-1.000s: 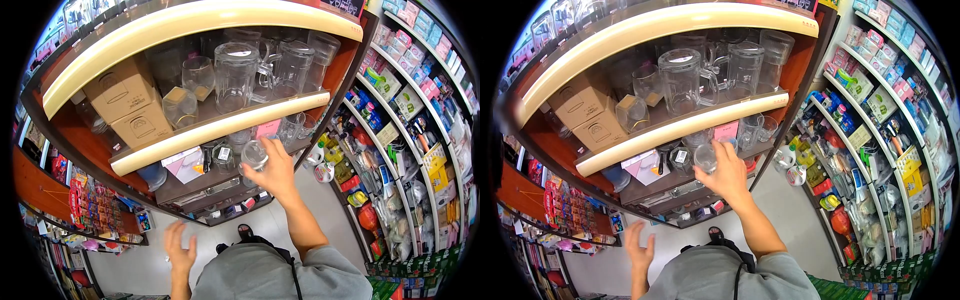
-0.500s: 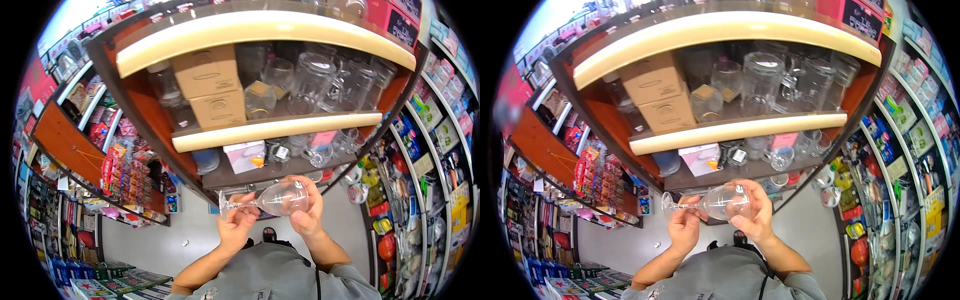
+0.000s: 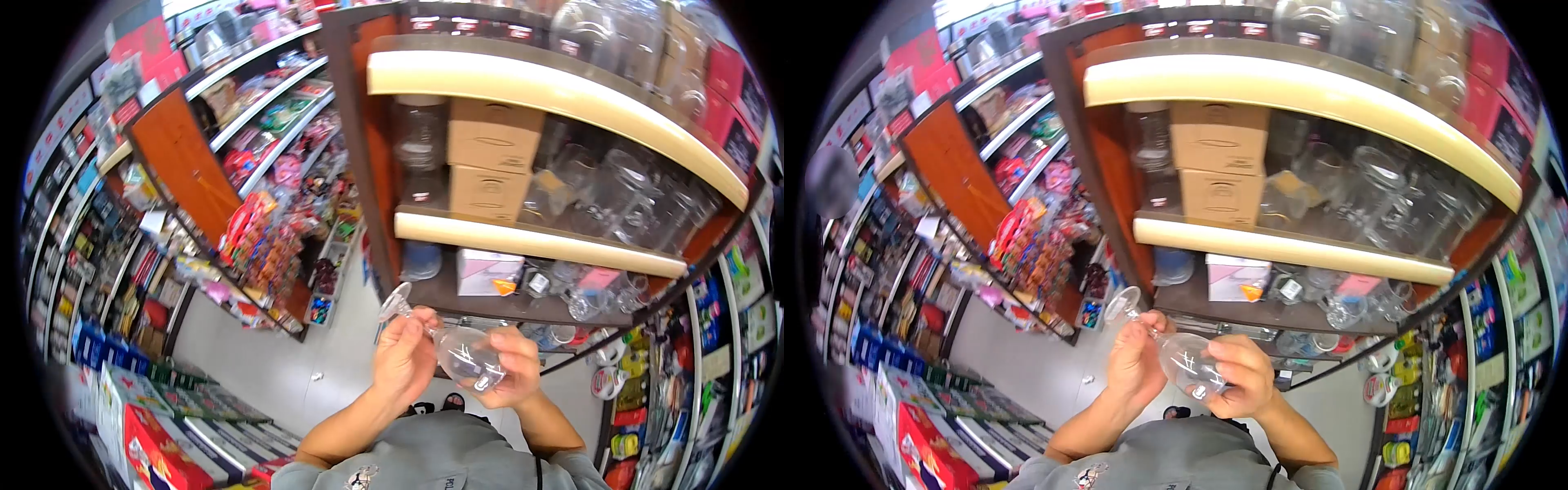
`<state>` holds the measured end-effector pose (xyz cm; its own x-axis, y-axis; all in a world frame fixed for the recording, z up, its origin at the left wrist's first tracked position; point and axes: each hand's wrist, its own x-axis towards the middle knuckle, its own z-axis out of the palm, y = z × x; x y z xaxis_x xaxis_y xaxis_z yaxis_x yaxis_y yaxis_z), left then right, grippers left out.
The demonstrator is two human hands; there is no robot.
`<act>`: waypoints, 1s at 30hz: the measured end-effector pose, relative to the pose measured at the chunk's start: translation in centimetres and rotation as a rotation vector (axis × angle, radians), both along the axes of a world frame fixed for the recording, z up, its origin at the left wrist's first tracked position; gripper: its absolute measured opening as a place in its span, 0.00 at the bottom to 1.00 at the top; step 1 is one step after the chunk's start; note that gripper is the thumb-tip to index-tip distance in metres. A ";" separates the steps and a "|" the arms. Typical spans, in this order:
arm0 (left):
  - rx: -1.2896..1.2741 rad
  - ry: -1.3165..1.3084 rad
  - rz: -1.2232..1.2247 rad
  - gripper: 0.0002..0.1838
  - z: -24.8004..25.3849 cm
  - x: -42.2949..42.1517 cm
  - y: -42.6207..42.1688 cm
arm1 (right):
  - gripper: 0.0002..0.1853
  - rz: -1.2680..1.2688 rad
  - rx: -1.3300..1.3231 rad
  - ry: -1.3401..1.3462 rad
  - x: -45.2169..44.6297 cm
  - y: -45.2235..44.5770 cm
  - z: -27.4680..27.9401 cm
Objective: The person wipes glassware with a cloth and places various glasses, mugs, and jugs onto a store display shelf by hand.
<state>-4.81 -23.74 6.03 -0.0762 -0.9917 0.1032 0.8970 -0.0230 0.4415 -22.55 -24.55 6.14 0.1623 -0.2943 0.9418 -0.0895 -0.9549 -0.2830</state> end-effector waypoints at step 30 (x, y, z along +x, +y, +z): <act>0.313 -1.402 1.569 0.03 -0.1 -2.0 24.3 | 0.38 1.187 0.646 0.089 10.3 4.8 -8.6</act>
